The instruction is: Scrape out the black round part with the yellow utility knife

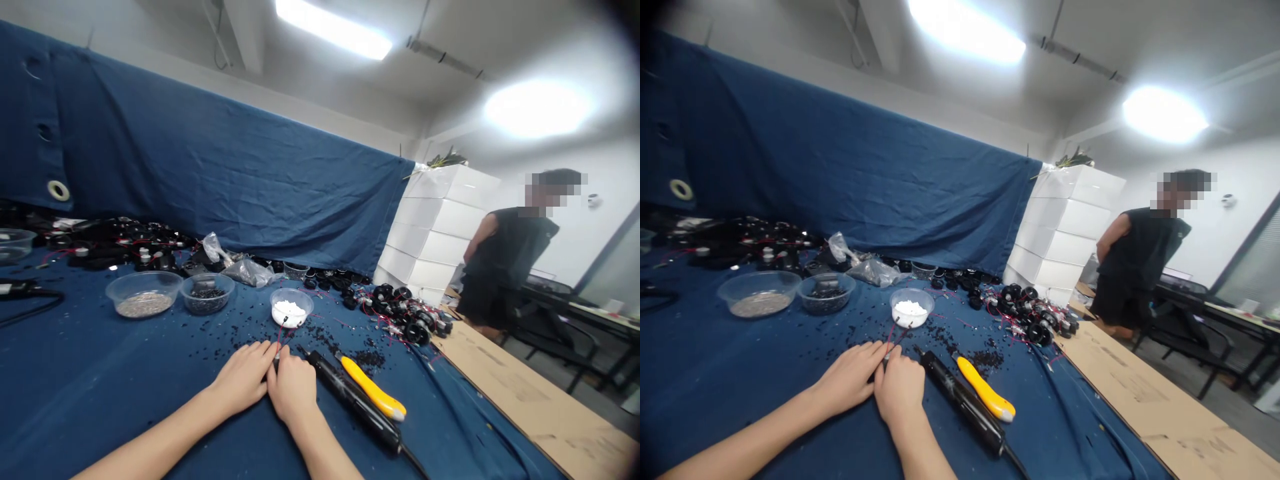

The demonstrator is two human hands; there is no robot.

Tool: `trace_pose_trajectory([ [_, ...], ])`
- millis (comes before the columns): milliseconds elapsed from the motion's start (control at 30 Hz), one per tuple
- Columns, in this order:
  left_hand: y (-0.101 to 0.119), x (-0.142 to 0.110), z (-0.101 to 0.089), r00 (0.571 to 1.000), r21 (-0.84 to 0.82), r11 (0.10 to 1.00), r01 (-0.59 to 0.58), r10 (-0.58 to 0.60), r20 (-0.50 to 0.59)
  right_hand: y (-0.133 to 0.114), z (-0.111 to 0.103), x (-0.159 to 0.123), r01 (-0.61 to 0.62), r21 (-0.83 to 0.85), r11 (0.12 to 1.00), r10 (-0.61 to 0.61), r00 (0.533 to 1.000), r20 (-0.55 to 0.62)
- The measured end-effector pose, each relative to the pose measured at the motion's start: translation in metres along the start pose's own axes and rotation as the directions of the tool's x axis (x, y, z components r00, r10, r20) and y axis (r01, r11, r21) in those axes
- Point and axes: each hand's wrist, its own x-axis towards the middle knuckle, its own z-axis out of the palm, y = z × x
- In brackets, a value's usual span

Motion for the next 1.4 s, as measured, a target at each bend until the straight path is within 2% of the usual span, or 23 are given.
trace_pose_trajectory([
  [267,0.001,0.006,-0.001,1.000,0.030,0.999,0.013,-0.013,-0.013,-0.004,-0.002,-0.005,0.071,-0.069,0.995,-0.080,0.987,-0.141],
  [367,0.001,0.006,-0.001,0.999,0.036,0.999,0.024,-0.023,-0.025,-0.005,-0.002,-0.005,0.070,-0.082,0.994,-0.082,0.984,-0.155],
  [567,0.001,0.005,0.003,0.999,0.046,0.998,0.033,-0.032,-0.024,-0.007,0.002,-0.004,0.061,-0.053,0.997,-0.065,0.996,-0.062],
  [800,0.002,0.005,0.007,0.998,0.056,0.997,0.057,-0.057,-0.014,-0.005,0.002,-0.005,0.067,-0.048,0.997,-0.068,0.998,-0.013],
  [1133,0.003,0.004,0.009,0.996,0.056,0.995,0.087,-0.088,0.013,-0.005,-0.003,-0.004,0.075,-0.056,0.996,-0.074,0.997,0.025],
  [1400,0.003,0.005,0.013,0.992,0.037,0.992,0.118,-0.119,0.048,-0.005,-0.010,-0.003,0.054,-0.054,0.997,-0.047,0.991,0.122],
])
